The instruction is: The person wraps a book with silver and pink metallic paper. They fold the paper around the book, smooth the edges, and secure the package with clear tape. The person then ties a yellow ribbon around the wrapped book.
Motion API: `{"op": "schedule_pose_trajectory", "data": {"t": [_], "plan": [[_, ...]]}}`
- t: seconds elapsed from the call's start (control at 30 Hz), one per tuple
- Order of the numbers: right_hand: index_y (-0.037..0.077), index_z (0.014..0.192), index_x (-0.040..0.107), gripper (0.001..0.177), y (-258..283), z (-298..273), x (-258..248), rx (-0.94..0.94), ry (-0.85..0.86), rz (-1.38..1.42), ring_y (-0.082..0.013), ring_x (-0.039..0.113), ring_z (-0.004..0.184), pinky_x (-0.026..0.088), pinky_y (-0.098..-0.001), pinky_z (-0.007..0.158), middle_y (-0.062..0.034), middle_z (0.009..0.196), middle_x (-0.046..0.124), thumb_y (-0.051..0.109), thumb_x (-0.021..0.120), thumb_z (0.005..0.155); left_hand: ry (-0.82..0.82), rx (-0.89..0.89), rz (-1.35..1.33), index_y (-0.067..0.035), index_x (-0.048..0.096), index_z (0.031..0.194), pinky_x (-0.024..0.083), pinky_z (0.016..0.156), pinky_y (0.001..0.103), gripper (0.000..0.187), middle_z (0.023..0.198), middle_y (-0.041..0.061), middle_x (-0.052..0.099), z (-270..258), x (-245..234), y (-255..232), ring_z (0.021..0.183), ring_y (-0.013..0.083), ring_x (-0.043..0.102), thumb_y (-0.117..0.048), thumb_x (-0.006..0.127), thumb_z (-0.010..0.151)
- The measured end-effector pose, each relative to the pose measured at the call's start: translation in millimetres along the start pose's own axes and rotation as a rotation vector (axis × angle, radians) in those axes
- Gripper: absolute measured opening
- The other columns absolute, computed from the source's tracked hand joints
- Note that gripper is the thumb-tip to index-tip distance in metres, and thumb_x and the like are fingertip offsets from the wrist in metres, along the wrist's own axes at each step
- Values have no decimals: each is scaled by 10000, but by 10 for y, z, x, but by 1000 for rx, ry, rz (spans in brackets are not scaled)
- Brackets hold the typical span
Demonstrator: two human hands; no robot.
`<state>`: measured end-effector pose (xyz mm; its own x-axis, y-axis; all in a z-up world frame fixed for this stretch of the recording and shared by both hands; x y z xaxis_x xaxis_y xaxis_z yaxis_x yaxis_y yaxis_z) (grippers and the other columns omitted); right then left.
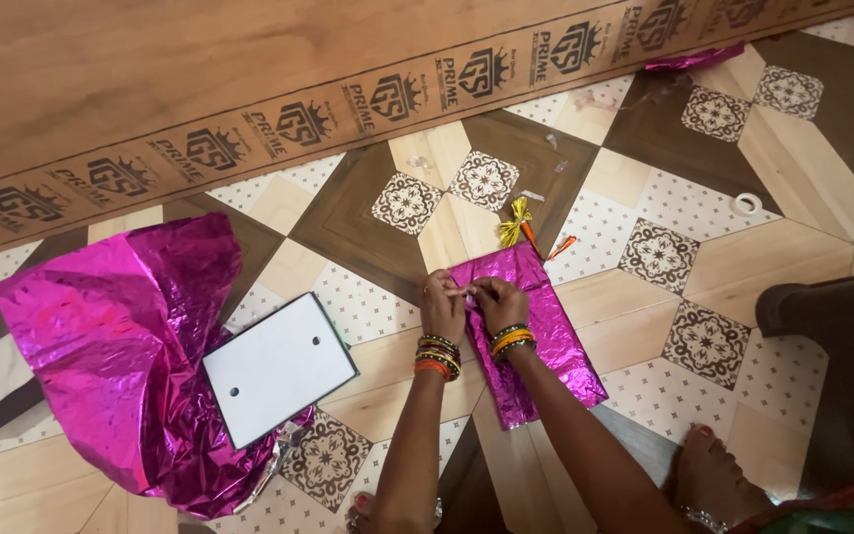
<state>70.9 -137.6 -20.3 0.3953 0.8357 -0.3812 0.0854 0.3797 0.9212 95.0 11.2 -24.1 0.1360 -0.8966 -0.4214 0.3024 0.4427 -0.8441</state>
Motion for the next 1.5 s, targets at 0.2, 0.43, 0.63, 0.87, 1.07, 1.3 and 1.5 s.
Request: {"op": "schedule_pose_trajectory", "data": {"t": [0.2,0.43,0.63,0.87,1.07,1.3,1.5], "plan": [[116,971,809,134,170,-83,-57,-192,-105,-112,-195,727,711,605,-340,669,-86,893,788,64,778,851,26,-153,-218,-2,461,1281,560,881,338,535,1135,151,612,-126,60,138,1029,232,731,-12,761,838],[70,966,795,152,352,-158,-77,-267,-98,-141,-236,707,769,581,-356,694,-96,908,753,9,768,829,-4,-113,-201,-21,491,1299,551,919,361,503,1212,157,625,-171,100,148,1098,241,736,66,706,853],[41,1048,754,253,326,-89,-68,-189,-78,-64,-224,738,776,619,-338,688,-118,943,731,4,793,801,-26,-83,-169,-34,479,1276,557,959,378,509,1285,169,545,-168,58,35,1083,248,738,122,676,834],[21,997,740,210,131,72,2,0,-10,-123,-212,762,740,633,-320,673,-122,871,775,32,805,797,-28,-90,-173,-62,485,1274,570,987,364,553,1332,166,424,-172,67,-12,1093,246,740,185,636,803],[67,949,757,152,186,150,-19,14,-4,-251,-204,765,729,622,-335,673,-100,866,789,90,805,807,-18,-112,-216,-60,470,1326,568,983,358,631,1359,164,369,-164,105,31,1125,247,710,216,599,773],[85,931,723,176,216,179,-1,154,29,-281,-200,750,706,597,-344,621,-79,851,778,125,818,789,-24,-49,-197,-32,496,1303,520,1063,378,573,1355,169,375,-160,99,8,1096,250,709,213,611,798],[68,876,711,192,203,228,-4,129,32,-257,-199,728,689,580,-343,633,-94,819,772,130,847,757,-27,-53,-199,-24,488,1319,535,1059,378,567,1349,172,382,-179,71,-56,1125,265,696,212,589,813]]}}
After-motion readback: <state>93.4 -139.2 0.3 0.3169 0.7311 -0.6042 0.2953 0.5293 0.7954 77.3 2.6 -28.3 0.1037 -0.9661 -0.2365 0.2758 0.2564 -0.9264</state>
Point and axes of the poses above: each hand's wrist, its own z-axis towards the middle knuckle, its own x-axis out of the palm, y = z × x, the point moved 6 cm from there along z, towards the middle knuckle
